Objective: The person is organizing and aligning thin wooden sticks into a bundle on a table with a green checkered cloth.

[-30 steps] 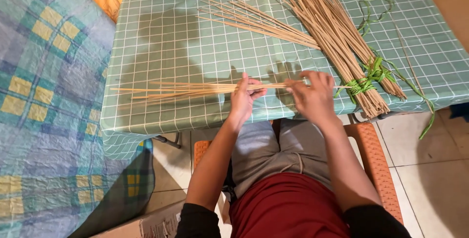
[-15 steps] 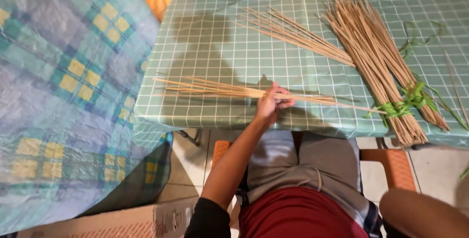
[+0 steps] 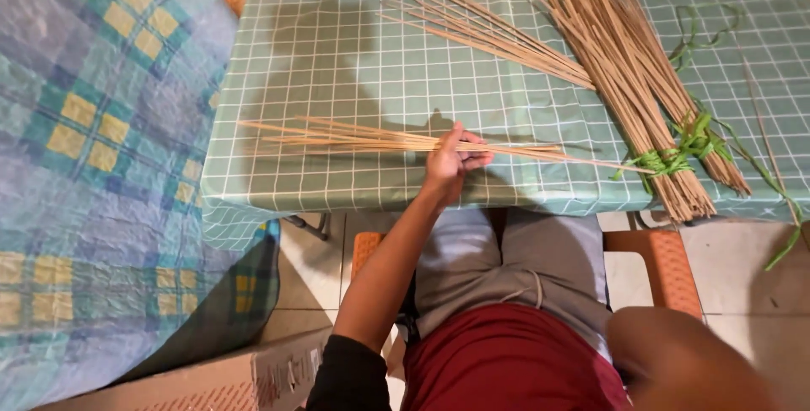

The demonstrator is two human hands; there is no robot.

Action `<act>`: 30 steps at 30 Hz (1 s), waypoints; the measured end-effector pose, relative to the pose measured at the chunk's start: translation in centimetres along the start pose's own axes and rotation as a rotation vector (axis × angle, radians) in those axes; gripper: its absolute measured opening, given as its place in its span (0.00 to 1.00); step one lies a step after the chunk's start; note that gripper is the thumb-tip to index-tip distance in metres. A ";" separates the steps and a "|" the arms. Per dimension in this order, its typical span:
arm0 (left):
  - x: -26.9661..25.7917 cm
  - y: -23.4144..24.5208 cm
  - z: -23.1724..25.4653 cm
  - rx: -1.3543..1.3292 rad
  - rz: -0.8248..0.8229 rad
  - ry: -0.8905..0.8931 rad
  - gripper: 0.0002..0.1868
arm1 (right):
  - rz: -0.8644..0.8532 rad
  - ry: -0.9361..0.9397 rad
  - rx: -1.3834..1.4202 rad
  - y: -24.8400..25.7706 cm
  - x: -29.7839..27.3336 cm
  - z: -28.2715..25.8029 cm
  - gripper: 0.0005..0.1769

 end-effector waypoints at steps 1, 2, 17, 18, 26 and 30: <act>0.0 0.0 0.1 0.000 0.009 -0.001 0.27 | 0.012 -0.029 0.040 0.1 2.6 0.7 0.19; 0.0 0.0 0.2 0.001 0.018 -0.003 0.27 | 0.025 -0.059 0.081 0.2 5.1 1.3 0.20; -1.4 -0.6 1.8 -0.046 0.035 -0.008 0.28 | 0.510 0.972 -1.052 10.9 21.6 3.3 0.54; -1.2 -0.7 1.8 -0.042 0.032 -0.005 0.28 | 0.517 0.972 -1.051 10.4 21.7 3.5 0.54; -1.3 -0.7 1.1 0.018 -0.015 -0.040 0.24 | 0.150 0.814 -0.812 6.7 21.8 8.4 0.55; -1.4 -1.1 1.2 0.021 -0.019 -0.047 0.24 | 0.199 0.745 -0.837 7.5 23.3 9.1 0.54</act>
Point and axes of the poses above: each hand's wrist, its own x-axis towards the middle knuckle, its own y-axis out of the back of the hand, z = x × y, the point moved 5 cm from there along x, towards the middle knuckle, and after that the axes turned 14 degrees about z, right-handed, at the moved point
